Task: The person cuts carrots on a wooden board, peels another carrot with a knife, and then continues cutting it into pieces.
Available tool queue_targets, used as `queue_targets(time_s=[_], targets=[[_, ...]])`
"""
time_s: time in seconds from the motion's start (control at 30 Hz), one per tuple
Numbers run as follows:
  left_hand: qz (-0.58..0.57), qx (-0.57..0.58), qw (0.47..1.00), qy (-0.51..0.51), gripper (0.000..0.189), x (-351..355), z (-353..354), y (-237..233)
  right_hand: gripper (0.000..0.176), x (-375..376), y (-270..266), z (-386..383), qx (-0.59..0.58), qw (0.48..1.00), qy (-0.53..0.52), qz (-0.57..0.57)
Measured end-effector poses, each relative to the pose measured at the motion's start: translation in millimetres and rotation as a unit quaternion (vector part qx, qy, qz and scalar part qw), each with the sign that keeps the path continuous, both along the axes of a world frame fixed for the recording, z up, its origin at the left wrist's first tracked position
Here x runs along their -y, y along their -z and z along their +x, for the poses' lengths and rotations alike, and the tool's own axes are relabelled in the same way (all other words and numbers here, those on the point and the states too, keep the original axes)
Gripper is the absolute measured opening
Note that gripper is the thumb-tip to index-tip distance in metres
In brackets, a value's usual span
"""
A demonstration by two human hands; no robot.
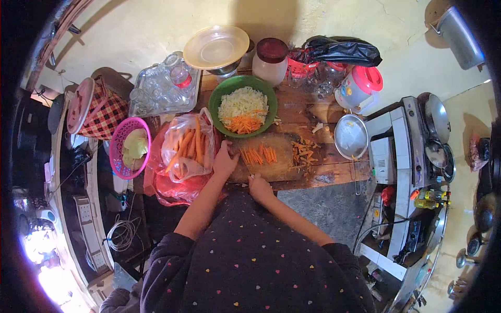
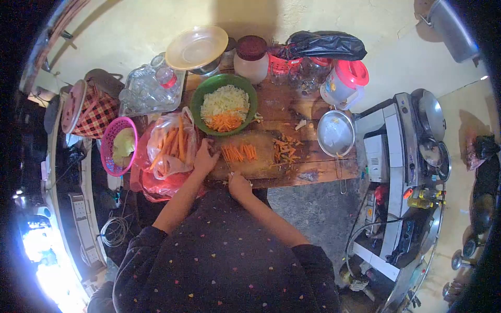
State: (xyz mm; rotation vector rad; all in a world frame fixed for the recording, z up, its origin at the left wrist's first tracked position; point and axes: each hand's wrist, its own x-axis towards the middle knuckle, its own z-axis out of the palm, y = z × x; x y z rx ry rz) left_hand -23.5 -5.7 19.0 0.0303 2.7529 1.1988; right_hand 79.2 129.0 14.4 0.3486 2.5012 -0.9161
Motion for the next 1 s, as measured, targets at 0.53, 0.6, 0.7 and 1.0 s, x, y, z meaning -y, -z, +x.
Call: queue_targets(time_s=[0.53,0.6,0.7,1.0], targets=[[-0.032,-0.018,0.999,0.02,0.026,-5,3,5,0.036,-26,-7,35,-0.044,0.998,0.027,-0.03],[-0.013,-0.003,0.999,0.032,0.025,-9,4,8,0.037,-30,-9,37,-0.058,0.996,0.036,-0.052],[0.009,0.039,0.999,0.004,0.024,-28,4,-6,0.037,-38,-16,40,-0.09,0.99,0.075,-0.073],[-0.161,-0.017,0.968,0.192,0.038,-69,-10,-17,0.036,-58,-24,49,-0.109,0.975,0.168,-0.092]])
